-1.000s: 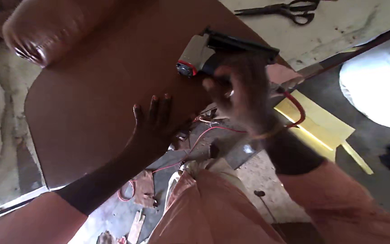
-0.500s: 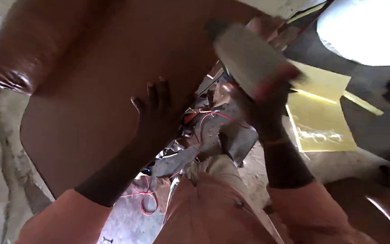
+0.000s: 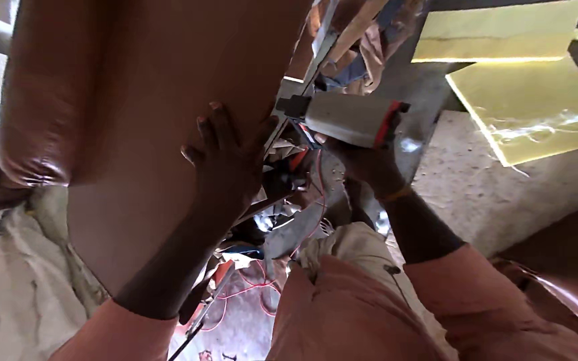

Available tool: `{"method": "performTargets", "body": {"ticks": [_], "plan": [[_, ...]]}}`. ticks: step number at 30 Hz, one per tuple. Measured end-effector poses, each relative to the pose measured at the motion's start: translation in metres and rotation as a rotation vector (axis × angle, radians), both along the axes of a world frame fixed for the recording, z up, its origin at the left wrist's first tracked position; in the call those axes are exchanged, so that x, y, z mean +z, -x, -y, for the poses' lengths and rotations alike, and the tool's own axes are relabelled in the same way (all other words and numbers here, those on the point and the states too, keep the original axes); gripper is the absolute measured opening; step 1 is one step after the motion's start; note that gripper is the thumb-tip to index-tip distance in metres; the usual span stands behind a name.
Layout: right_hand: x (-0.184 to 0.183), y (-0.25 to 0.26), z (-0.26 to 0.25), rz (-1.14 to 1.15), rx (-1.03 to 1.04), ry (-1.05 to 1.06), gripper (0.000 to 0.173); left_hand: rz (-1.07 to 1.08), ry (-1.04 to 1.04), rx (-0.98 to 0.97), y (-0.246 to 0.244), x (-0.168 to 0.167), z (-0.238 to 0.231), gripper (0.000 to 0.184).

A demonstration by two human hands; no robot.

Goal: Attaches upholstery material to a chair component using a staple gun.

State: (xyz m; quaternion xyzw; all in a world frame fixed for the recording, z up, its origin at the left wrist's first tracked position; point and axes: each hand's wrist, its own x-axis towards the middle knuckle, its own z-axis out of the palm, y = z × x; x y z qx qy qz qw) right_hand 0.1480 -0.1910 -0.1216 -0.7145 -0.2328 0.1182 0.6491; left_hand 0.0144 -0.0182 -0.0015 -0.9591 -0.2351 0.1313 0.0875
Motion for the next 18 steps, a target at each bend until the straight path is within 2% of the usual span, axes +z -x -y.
{"method": "performTargets", "body": {"ticks": [3, 6, 9, 15, 18], "plan": [[-0.0021, -0.0007, -0.0013, 0.027, 0.019, -0.018, 0.044, -0.015, 0.003, 0.009, 0.0001, 0.0006, 0.0005, 0.055], [-0.0041, 0.0011, -0.0039, 0.000, 0.003, 0.003, 0.053, 0.008, 0.011, 0.005, 0.0004, 0.0002, 0.0010, 0.052], [-0.0036, 0.0017, -0.0066, -0.010, -0.012, 0.010, 0.050, 0.011, 0.030, 0.021, 0.0005, 0.0010, 0.0014, 0.052], [-0.0034, -0.0002, -0.0057, 0.032, 0.008, 0.028, 0.055, 0.001, 0.009, 0.006, 0.0003, 0.0003, 0.0020, 0.050], [0.0021, -0.0032, -0.0018, 0.042, 0.028, 0.054, 0.049, -0.002, 0.004, 0.014, -0.0017, 0.0008, 0.0033, 0.048]]}}
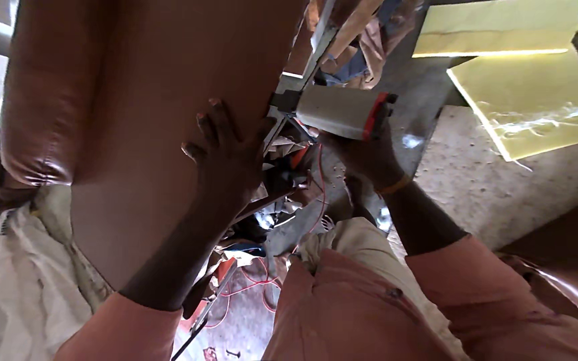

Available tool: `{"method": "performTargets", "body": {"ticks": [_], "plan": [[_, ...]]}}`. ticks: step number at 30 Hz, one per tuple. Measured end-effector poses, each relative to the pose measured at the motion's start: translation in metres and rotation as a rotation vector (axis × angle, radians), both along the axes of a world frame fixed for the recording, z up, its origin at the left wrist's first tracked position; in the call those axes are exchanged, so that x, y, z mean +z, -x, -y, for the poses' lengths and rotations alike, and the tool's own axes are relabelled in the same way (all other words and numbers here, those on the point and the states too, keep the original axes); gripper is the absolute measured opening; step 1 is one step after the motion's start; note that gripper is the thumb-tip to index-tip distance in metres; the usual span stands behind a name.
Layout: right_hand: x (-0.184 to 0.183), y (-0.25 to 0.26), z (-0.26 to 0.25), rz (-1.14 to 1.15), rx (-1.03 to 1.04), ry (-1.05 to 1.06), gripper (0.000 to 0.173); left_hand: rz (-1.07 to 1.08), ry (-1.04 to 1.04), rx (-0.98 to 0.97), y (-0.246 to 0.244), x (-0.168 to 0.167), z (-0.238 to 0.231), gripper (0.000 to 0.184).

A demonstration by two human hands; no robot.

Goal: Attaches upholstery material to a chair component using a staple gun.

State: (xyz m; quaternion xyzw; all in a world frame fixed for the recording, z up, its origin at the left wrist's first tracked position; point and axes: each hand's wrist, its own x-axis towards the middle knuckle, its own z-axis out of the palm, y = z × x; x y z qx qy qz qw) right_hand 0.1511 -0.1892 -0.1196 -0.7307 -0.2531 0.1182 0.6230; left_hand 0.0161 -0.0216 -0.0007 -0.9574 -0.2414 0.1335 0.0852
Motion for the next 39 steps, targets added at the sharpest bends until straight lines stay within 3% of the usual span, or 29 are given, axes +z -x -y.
{"method": "performTargets", "body": {"ticks": [8, 13, 16, 22, 32, 39], "plan": [[-0.006, 0.015, 0.004, 0.018, 0.010, 0.067, 0.063, 0.015, 0.019, 0.022, 0.000, 0.000, 0.000, 0.039], [-0.010, 0.017, 0.004, 0.103, 0.010, 0.043, 0.056, 0.127, 0.054, -0.014, 0.007, -0.007, -0.004, 0.038], [-0.011, 0.020, 0.009, 0.019, 0.023, 0.071, 0.072, 0.265, 0.083, 0.002, 0.012, -0.012, -0.005, 0.050], [-0.015, 0.035, 0.013, 0.147, 0.047, 0.019, 0.044, 0.368, 0.103, -0.010, 0.015, -0.017, -0.008, 0.061], [-0.023, 0.045, 0.014, 0.205, 0.066, 0.031, 0.053, 0.292, 0.171, 0.015, 0.013, -0.011, -0.011, 0.069], [-0.015, 0.052, 0.010, 0.137, 0.088, -0.014, 0.040, 0.196, 0.175, 0.013, 0.010, -0.006, -0.012, 0.067]]}}
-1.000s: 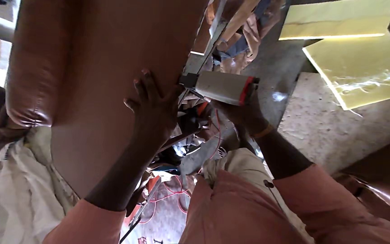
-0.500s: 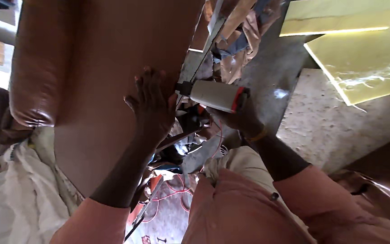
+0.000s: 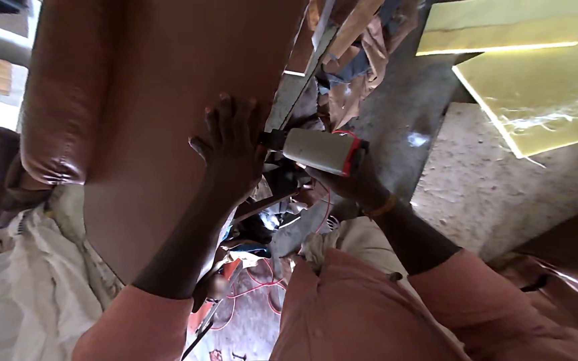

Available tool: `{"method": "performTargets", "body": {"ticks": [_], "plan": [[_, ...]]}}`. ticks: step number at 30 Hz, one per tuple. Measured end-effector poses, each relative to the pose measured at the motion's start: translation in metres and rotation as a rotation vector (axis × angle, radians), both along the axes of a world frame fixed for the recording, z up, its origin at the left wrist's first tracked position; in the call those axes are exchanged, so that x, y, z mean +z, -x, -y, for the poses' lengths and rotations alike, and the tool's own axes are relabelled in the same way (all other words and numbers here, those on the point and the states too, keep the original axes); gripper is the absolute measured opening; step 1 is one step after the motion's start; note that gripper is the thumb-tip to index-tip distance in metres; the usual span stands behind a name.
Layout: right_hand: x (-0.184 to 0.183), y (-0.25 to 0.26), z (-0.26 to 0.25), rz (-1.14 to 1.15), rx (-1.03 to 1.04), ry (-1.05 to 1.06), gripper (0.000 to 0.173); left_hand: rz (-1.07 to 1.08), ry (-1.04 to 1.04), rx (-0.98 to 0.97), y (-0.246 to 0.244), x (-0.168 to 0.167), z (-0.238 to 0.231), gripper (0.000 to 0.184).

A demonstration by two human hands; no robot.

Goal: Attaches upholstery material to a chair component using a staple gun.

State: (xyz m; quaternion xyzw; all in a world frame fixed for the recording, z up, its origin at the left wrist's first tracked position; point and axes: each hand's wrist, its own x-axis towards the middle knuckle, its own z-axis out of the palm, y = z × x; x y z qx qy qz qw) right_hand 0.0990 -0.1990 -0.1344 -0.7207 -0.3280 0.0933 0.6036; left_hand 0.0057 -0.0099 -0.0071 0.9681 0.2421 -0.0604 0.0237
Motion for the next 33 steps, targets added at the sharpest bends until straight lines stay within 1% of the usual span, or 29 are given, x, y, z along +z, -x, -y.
{"method": "performTargets", "body": {"ticks": [3, 6, 7, 9, 10, 12, 15, 17, 18, 19, 20, 21, 22, 23, 24, 25, 26, 28, 29, 30, 31, 33], "plan": [[-0.006, 0.002, -0.001, 0.007, 0.013, 0.001, 0.044, 0.013, -0.025, -0.005, 0.001, -0.003, 0.000, 0.067], [0.000, 0.005, 0.004, -0.008, 0.017, 0.016, 0.042, 0.015, -0.035, -0.014, 0.002, -0.003, 0.000, 0.067], [0.002, 0.007, 0.007, -0.019, 0.031, 0.010, 0.041, 0.015, -0.038, -0.021, 0.002, -0.003, 0.000, 0.069], [0.010, 0.013, 0.014, -0.045, 0.080, -0.010, 0.047, 0.006, -0.042, -0.027, 0.001, -0.002, 0.000, 0.078], [0.007, 0.017, 0.014, -0.031, 0.065, -0.032, 0.049, 0.009, -0.051, -0.030, 0.002, -0.003, 0.000, 0.080], [0.005, 0.022, 0.013, -0.017, 0.042, -0.033, 0.047, 0.015, -0.057, -0.023, 0.002, -0.004, 0.001, 0.078], [0.010, 0.028, 0.015, -0.058, 0.051, 0.023, 0.050, 0.033, -0.082, -0.014, 0.003, -0.006, 0.002, 0.076], [0.007, 0.033, 0.016, -0.045, 0.063, -0.001, 0.055, 0.034, -0.082, -0.004, 0.002, -0.007, 0.003, 0.076], [0.006, 0.033, 0.017, -0.035, 0.065, -0.012, 0.055, 0.038, -0.085, 0.000, 0.001, -0.008, 0.003, 0.077], [0.008, 0.033, 0.017, -0.046, 0.058, 0.006, 0.050, 0.044, -0.084, 0.010, 0.001, -0.008, 0.004, 0.079], [0.015, 0.030, 0.017, -0.108, 0.042, 0.052, 0.044, 0.064, -0.062, 0.029, 0.000, -0.007, 0.004, 0.084], [0.025, 0.027, 0.017, -0.196, 0.015, 0.100, 0.045, 0.097, -0.015, 0.059, 0.000, -0.004, 0.004, 0.091], [0.037, 0.022, 0.018, -0.276, -0.031, 0.145, 0.049, 0.140, 0.038, 0.091, 0.000, 0.000, 0.003, 0.098], [0.051, 0.015, 0.017, -0.315, -0.085, 0.193, 0.054, 0.196, 0.094, 0.114, 0.003, 0.003, 0.002, 0.105], [0.066, 0.006, 0.014, -0.303, -0.137, 0.237, 0.057, 0.253, 0.159, 0.129, 0.008, 0.005, 0.001, 0.111], [0.079, -0.004, 0.008, -0.220, -0.186, 0.262, 0.056, 0.300, 0.235, 0.127, 0.017, 0.005, 0.001, 0.116], [0.092, -0.017, 0.000, -0.087, -0.205, 0.291, 0.056, 0.342, 0.326, 0.124, 0.028, 0.005, 0.004, 0.118], [0.120, -0.038, -0.021, 0.233, -0.136, 0.337, 0.065, 0.383, 0.507, 0.169, 0.051, 0.012, 0.021, 0.110], [0.133, -0.045, -0.037, 0.373, -0.073, 0.379, 0.069, 0.377, 0.560, 0.198, 0.064, 0.017, 0.030, 0.103], [0.143, -0.052, -0.055, 0.493, -0.022, 0.411, 0.066, 0.365, 0.556, 0.234, 0.078, 0.022, 0.040, 0.092], [0.147, -0.058, -0.075, 0.609, 0.011, 0.427, 0.063, 0.366, 0.501, 0.282, 0.093, 0.024, 0.050, 0.079], [0.144, -0.072, -0.111, 0.818, 0.085, 0.431, 0.056, 0.388, 0.308, 0.377, 0.122, 0.019, 0.062, 0.059]]}}
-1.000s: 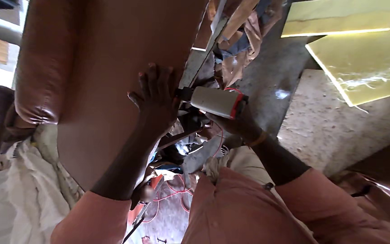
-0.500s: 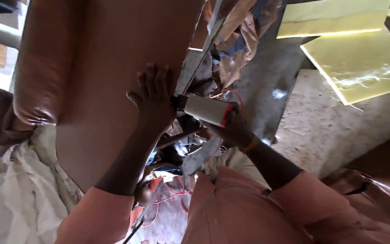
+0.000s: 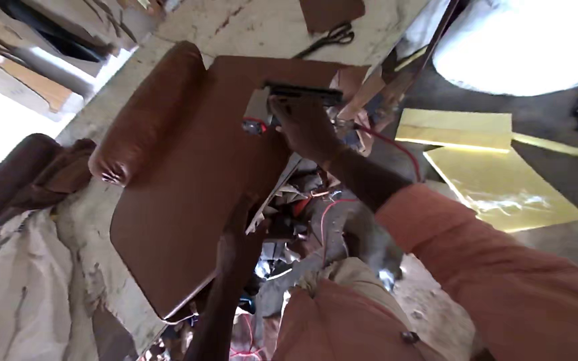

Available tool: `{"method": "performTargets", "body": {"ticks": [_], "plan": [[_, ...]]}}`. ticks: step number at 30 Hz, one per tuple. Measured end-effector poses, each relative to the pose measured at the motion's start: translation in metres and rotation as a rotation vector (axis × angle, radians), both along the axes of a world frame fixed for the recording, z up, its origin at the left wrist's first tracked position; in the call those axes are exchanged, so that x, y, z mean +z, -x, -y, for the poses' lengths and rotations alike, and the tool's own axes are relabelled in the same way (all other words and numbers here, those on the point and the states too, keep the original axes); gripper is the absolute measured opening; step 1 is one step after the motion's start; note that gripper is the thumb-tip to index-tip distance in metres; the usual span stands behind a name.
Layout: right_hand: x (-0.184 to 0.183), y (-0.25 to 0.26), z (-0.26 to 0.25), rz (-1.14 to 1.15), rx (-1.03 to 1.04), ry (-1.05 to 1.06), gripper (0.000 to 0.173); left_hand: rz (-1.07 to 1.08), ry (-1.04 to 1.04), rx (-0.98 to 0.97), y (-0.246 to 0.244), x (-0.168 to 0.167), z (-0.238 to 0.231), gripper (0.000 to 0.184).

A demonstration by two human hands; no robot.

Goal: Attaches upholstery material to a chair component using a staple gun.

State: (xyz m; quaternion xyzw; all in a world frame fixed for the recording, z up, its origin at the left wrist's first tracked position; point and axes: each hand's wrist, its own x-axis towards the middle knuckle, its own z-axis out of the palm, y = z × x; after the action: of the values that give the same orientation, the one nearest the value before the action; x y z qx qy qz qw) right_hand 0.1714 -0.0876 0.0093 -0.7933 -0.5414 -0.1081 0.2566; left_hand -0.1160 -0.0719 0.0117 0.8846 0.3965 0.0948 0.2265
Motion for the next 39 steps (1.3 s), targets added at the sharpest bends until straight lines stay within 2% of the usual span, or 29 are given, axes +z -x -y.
{"method": "performTargets", "body": {"ticks": [2, 5, 7, 9, 11, 13, 16, 18, 20, 22, 25, 28, 31, 33, 37, 39], "plan": [[-0.004, -0.013, -0.027, 0.118, 0.099, 0.061, 0.051, 0.037, -0.150, 0.091, 0.027, -0.012, 0.002, 0.049], [-0.008, -0.002, -0.032, 0.100, 0.119, 0.044, 0.046, 0.145, -0.240, 0.124, 0.051, -0.030, 0.003, 0.035], [-0.007, 0.030, -0.009, 0.043, 0.183, -0.020, 0.046, 0.186, -0.291, 0.124, 0.051, -0.037, 0.008, 0.028], [-0.015, 0.076, 0.024, -0.063, 0.409, -0.076, 0.050, 0.205, -0.330, 0.124, 0.048, -0.040, 0.012, 0.024], [-0.035, 0.112, 0.046, -0.102, 0.562, -0.103, 0.044, 0.211, -0.375, 0.122, 0.044, -0.038, 0.015, 0.019], [-0.052, 0.135, 0.057, -0.096, 0.532, -0.129, 0.029, 0.205, -0.404, 0.115, 0.042, -0.033, 0.016, 0.018], [-0.054, 0.153, 0.051, -0.040, 0.351, -0.126, 0.018, 0.093, -0.384, 0.173, 0.033, -0.017, 0.020, 0.017], [-0.048, 0.160, 0.040, 0.002, 0.307, -0.060, 0.018, -0.006, -0.324, 0.219, 0.025, -0.003, 0.024, 0.019], [-0.035, 0.159, 0.028, 0.016, 0.341, 0.102, 0.022, -0.071, -0.214, 0.251, 0.018, 0.011, 0.026, 0.022], [-0.025, 0.147, 0.016, 0.032, 0.446, 0.216, 0.025, -0.116, -0.125, 0.272, 0.014, 0.020, 0.027, 0.027], [-0.006, 0.126, 0.006, 0.058, 0.678, 0.397, 0.039, -0.137, -0.018, 0.265, 0.015, 0.029, 0.028, 0.029], [0.014, 0.118, -0.004, 0.088, 0.810, 0.615, 0.046, -0.094, -0.021, 0.263, 0.021, 0.025, 0.031, 0.026], [0.020, 0.117, -0.010, 0.099, 0.850, 0.690, 0.042, -0.080, -0.061, 0.290, 0.020, 0.018, 0.035, 0.027], [0.015, 0.118, -0.005, 0.141, 0.815, 0.636, 0.037, -0.083, -0.093, 0.302, 0.018, 0.011, 0.037, 0.029], [-0.009, 0.123, 0.014, 0.224, 0.731, 0.399, 0.026, -0.079, -0.210, 0.291, 0.015, -0.005, 0.049, 0.027], [-0.021, 0.127, 0.023, 0.233, 0.693, 0.294, 0.021, -0.079, -0.326, 0.269, 0.017, -0.014, 0.056, 0.029]]}}
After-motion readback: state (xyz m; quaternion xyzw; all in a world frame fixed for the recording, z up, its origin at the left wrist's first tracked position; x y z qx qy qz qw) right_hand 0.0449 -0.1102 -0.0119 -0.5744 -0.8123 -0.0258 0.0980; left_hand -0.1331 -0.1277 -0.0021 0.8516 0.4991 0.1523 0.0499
